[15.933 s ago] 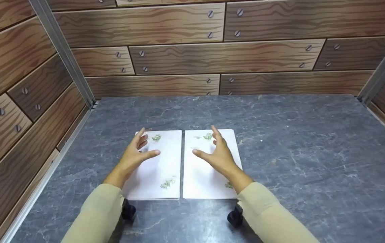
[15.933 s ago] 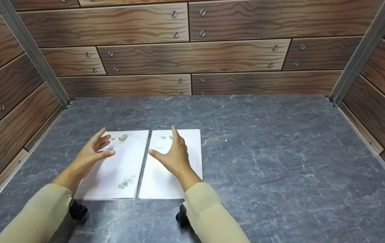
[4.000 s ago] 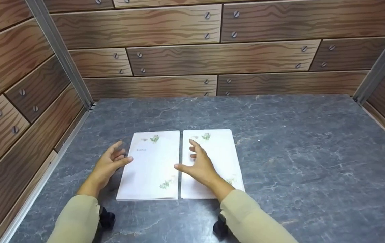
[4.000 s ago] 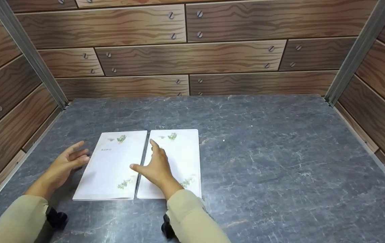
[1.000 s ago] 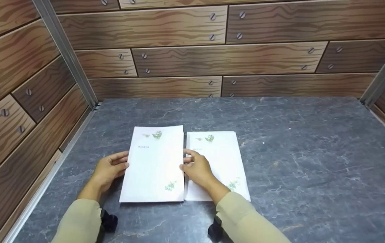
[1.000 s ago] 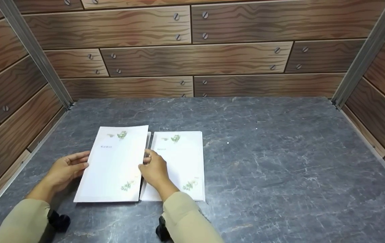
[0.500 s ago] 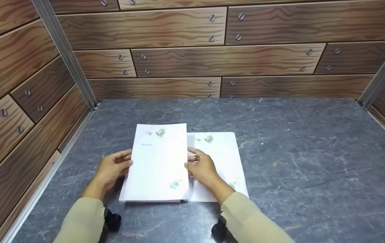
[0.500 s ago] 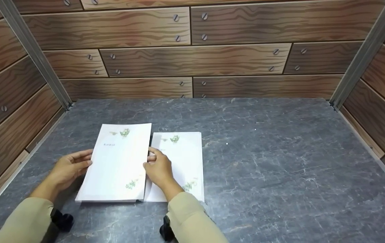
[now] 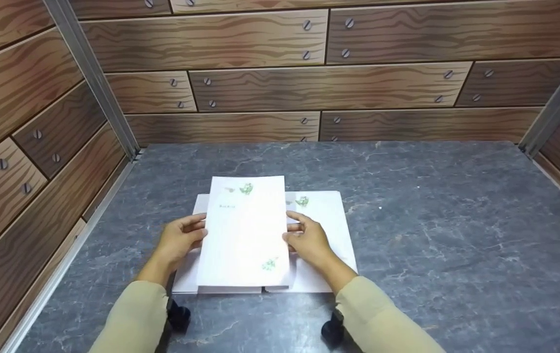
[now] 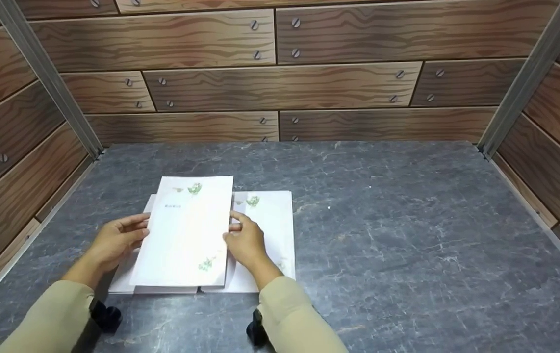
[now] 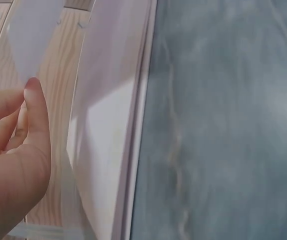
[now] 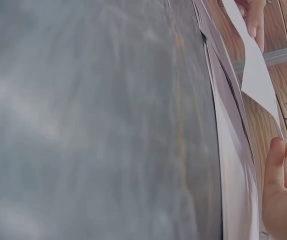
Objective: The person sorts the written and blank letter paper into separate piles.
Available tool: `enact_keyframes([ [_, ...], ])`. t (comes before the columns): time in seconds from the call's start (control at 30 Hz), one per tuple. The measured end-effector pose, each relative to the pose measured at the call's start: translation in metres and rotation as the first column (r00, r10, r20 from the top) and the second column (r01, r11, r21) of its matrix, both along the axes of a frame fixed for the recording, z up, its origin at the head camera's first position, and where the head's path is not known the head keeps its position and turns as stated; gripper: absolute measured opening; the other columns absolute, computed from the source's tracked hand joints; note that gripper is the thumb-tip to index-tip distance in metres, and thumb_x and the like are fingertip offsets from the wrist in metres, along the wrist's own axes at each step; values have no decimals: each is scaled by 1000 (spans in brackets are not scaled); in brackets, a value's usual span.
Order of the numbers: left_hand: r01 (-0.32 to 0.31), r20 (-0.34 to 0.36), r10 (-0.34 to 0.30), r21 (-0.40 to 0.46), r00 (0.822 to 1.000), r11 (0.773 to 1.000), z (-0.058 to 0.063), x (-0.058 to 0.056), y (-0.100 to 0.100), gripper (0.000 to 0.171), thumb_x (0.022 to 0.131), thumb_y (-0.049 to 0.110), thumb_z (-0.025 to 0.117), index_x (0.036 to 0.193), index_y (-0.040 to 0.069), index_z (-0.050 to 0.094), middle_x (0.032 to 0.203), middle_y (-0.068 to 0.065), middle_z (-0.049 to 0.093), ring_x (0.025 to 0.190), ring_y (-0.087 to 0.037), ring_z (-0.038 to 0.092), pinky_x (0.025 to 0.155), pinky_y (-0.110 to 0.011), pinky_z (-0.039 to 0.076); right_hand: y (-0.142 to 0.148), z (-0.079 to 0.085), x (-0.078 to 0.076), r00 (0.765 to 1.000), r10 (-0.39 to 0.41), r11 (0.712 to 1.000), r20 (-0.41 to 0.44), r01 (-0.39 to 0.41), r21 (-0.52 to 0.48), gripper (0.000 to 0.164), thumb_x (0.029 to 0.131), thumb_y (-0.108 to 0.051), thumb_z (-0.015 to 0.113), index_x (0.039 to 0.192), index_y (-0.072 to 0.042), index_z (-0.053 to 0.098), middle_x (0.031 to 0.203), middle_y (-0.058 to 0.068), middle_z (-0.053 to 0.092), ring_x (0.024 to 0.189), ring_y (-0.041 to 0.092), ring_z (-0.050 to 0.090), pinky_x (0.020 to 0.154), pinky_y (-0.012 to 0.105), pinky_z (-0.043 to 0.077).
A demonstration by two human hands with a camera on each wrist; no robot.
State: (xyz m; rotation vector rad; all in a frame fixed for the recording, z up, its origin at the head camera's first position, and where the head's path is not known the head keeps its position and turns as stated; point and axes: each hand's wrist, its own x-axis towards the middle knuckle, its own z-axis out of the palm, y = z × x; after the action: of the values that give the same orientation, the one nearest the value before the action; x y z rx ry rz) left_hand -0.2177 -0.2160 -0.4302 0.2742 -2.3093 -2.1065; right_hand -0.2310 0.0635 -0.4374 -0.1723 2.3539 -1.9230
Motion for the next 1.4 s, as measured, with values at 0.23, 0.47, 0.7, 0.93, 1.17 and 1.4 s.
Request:
enact_keyframes([
  [0.23,0,-11,0,-11,1000,1000,0,-6,18,41,87,-10,60,128,-7,56,111,-18,61,85,-13,61,68,-24,54,15,0,-2,999,-41,999,16,41,5,53,85,7,60,136,0,49,101,15,64,74,18,64,61,32,57],
  [0.47,-14,-28,14,-15,1000,1000,-3,-10,37,39,85,-12,60,124,-9,58,104,-17,63,81,-14,61,66,-24,54,31,-1,-3,997,-66,997,45,65,33,53,86,5,61,137,-3,50,103,13,64,77,18,63,62,30,56],
  [0.7,7,-18,-9,-84,1000,996,-3,-14,52,38,86,-10,61,123,-7,59,105,-16,63,80,-15,62,67,-26,55,45,-1,-3,995,-86,996,47,85,11,52,84,8,61,135,0,51,102,16,63,78,20,63,61,30,56],
  [0.93,20,-19,-22,-85,1000,996,-5,-17,67,38,85,-10,62,123,-7,60,105,-15,65,79,-14,62,65,-24,55,60,0,-2,994,-104,994,29,104,16,52,83,9,60,133,2,52,100,17,64,79,19,62,60,28,55],
  [1.17,29,-15,-30,-89,999,996,-3,-17,83,39,86,-9,61,125,-5,59,102,-14,63,82,-16,61,67,-25,54,77,-1,-2,992,-112,992,53,108,63,52,84,7,61,135,0,51,103,17,65,79,18,62,61,27,53],
  [1.4,49,-21,-51,-90,998,995,-3,-17,99,39,86,-10,60,125,-6,59,100,-14,63,82,-17,61,68,-26,55,93,-1,-1,992,-110,991,65,105,77,53,85,6,61,136,0,50,108,18,64,74,17,63,58,27,54],
])
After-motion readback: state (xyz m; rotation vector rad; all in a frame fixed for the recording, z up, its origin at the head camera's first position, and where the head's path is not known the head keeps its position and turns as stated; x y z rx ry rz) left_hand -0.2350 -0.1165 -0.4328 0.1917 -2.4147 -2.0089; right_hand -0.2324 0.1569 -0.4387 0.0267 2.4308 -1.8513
